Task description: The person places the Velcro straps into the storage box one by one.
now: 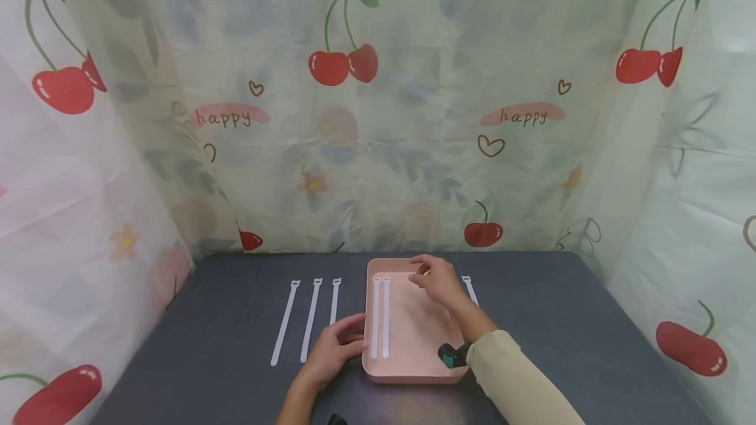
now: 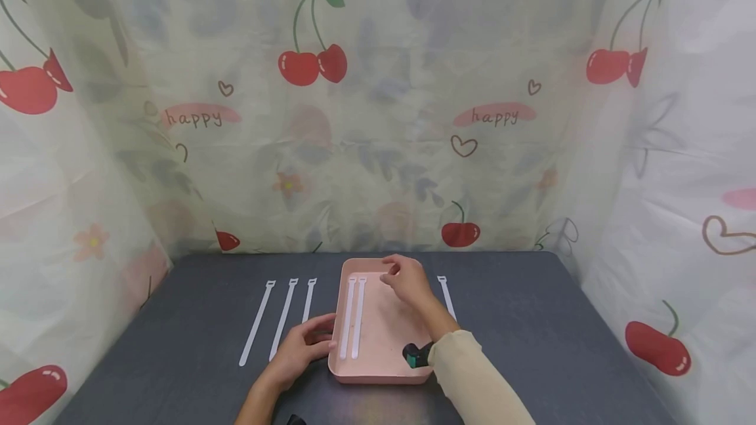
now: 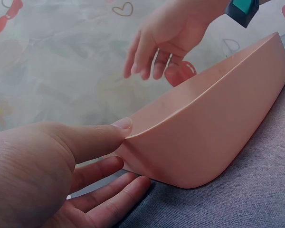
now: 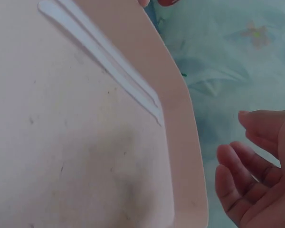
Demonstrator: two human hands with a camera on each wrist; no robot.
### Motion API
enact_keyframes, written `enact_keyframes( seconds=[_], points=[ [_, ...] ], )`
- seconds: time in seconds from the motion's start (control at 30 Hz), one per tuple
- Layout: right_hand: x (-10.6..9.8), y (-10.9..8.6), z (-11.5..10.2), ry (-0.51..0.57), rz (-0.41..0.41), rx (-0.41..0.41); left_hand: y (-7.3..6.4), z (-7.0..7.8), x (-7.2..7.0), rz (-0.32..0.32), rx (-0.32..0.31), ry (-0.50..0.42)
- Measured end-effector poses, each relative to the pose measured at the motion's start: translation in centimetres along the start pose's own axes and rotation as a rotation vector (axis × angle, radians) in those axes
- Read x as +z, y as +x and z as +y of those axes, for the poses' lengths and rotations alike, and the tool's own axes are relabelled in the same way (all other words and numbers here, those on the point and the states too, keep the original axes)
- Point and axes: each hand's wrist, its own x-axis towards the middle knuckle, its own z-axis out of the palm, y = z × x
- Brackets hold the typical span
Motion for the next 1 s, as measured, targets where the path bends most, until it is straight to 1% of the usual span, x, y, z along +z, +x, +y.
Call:
enact_keyframes(
  seconds=[0.1,0.3,0.4,0.43,0.5,0.53,0.63,0.67,0.77,0.9,1.0],
  points=[
    [-0.6,-0.2,0.6,-0.016,0.034,-0.024,0.1,-0.1,0.0,-0.002,0.001,0.003],
    [-1.6,-0.9,2.2,-0.023,0.094,-0.02,0.2,-0.2,0.0,-0.006,0.014,-0.007],
    [-2.0,-1.1,3.2,-0.029,0.117,-0.024,-0.3,0.9,0.1,-0.004,0.018,-0.005],
    [-2.1,-1.2,3.5,-0.028,0.125,-0.022,-0.4,1.0,0.1,-0.006,0.026,0.0],
    [-2.3,-1.4,4.1,-0.017,0.139,-0.016,-0.7,1.8,0.2,-0.007,0.031,0.0],
    [-2.5,-1.6,4.4,-0.014,0.147,-0.008,-0.7,1.9,0.2,-0.008,0.032,-0.002],
    [-2.9,-2.0,5.3,0.002,0.166,0.018,-0.4,0.9,0.2,-0.008,0.028,-0.003],
    [-3.1,-2.2,5.5,0.006,0.172,0.027,-0.4,0.9,0.2,-0.006,0.018,-0.007],
    [-3.4,-2.5,6.3,0.006,0.194,0.051,0.0,-0.1,0.1,-0.004,0.006,-0.01],
    [-3.6,-3.0,7.4,-0.015,0.22,0.064,0.0,-0.1,0.0,-0.003,0.005,-0.017],
    [-3.6,-3.4,8.2,-0.038,0.228,0.09,0.0,0.0,0.0,0.0,0.002,-0.012]
  ],
)
